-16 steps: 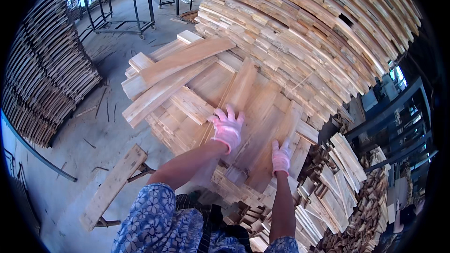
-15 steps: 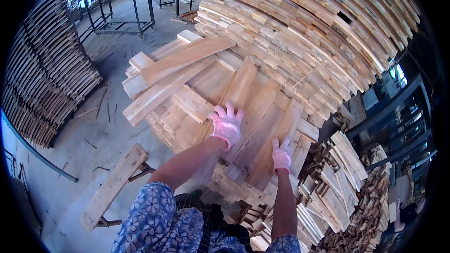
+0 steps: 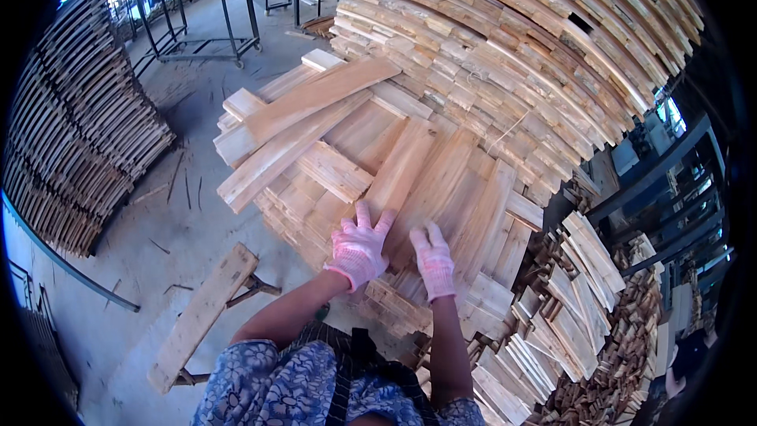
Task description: The person picks up wooden planks from a pile and stacks them onto a metal rack. They wear pink gloves and handle the planks by hand, arranging them in layers on the rack.
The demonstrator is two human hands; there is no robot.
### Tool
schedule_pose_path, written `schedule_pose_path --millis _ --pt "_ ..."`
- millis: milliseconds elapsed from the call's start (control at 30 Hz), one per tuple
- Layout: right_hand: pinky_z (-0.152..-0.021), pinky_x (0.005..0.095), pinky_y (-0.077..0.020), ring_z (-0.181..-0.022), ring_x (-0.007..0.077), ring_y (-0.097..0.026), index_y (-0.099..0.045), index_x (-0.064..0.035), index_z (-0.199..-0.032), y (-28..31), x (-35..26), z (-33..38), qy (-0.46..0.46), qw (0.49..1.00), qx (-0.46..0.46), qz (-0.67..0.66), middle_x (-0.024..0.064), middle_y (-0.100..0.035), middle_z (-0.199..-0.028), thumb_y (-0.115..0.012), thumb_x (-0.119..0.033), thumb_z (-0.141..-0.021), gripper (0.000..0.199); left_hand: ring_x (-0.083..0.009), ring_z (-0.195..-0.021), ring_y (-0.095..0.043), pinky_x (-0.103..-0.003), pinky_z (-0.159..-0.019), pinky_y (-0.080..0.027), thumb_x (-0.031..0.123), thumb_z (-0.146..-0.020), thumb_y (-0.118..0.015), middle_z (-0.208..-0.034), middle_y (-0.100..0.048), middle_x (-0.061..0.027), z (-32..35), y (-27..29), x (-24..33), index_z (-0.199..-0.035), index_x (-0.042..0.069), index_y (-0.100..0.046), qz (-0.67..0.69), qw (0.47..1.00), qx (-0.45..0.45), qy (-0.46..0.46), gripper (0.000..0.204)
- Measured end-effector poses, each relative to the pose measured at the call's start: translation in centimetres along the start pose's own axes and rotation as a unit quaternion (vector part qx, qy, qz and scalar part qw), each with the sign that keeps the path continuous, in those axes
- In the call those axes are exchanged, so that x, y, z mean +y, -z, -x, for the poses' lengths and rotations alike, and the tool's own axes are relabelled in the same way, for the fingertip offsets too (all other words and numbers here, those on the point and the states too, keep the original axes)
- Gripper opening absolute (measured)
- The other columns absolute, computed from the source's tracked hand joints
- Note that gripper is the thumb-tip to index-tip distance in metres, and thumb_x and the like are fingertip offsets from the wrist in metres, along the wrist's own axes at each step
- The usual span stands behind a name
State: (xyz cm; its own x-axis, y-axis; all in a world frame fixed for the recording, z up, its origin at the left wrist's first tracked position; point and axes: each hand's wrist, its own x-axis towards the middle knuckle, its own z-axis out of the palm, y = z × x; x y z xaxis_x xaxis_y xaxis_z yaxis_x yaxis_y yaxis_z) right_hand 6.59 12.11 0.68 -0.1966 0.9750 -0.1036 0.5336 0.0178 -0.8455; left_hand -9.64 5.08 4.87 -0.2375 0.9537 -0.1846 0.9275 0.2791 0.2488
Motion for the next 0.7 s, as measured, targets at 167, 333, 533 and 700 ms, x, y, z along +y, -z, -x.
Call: schedule_pose_path --millis 167,333,533,700 --pt "-0.112 0.0401 -0.0413 -0.139 0.0274 -0.048 -0.052 0.0002 -0.145 -1.8 -1.3 -2.9 -0.065 0.968 0.031 -0.239 0.015 -0.052 -0.151 -0.066 -0.051 -0.098 0.071 -0.0503 -0.128 -0.052 -0.054 -0.106 -0.046 0.035 -0.082 -0.073 -0.16 -0.031 -0.0256 0.9 1.6 -0.2 -0.155 0.022 -0.039 0.105 0.992 0.005 -0.072 0.082" --pt "-0.098 0.0399 -0.0538 -0.115 0.026 -0.061 -0.045 -0.0063 -0.149 0.1 -1.0 -1.5 -0.032 0.905 0.172 -0.387 0.0123 -0.061 -0.132 -0.064 -0.042 -0.1 0.063 -0.0488 -0.128 -0.052 -0.055 -0.109 -0.043 0.046 -0.085 -0.071 -0.149 -0.044 -0.0278 0.7 1.9 2.5 -0.152 0.016 -0.044 0.078 0.957 0.035 -0.279 0.078" --pt "-0.099 0.0381 -0.0535 -0.118 0.0215 -0.062 -0.044 -0.0063 -0.152 14.2 3.9 0.1 -0.064 0.927 0.208 -0.306 0.0111 -0.061 -0.135 -0.063 -0.036 -0.102 0.061 -0.0463 -0.125 -0.054 -0.052 -0.107 -0.044 0.059 -0.087 -0.069 -0.143 -0.049 -0.0291 -0.9 3.4 0.2 -0.144 0.007 -0.052 0.151 0.969 -0.029 -0.196 0.08" --pt "-0.102 0.0356 -0.0496 -0.12 0.0219 -0.061 -0.046 -0.0045 -0.151 21.4 15.8 -1.2 -0.07 0.978 0.15 -0.126 0.009 -0.061 -0.138 -0.065 -0.037 -0.102 0.062 -0.0482 -0.129 -0.049 -0.057 -0.104 -0.045 0.059 -0.087 -0.068 -0.158 -0.032 -0.0304 1.2 -2.8 -3.2 -0.156 0.016 -0.039 -0.059 0.995 0.001 -0.076 0.086"
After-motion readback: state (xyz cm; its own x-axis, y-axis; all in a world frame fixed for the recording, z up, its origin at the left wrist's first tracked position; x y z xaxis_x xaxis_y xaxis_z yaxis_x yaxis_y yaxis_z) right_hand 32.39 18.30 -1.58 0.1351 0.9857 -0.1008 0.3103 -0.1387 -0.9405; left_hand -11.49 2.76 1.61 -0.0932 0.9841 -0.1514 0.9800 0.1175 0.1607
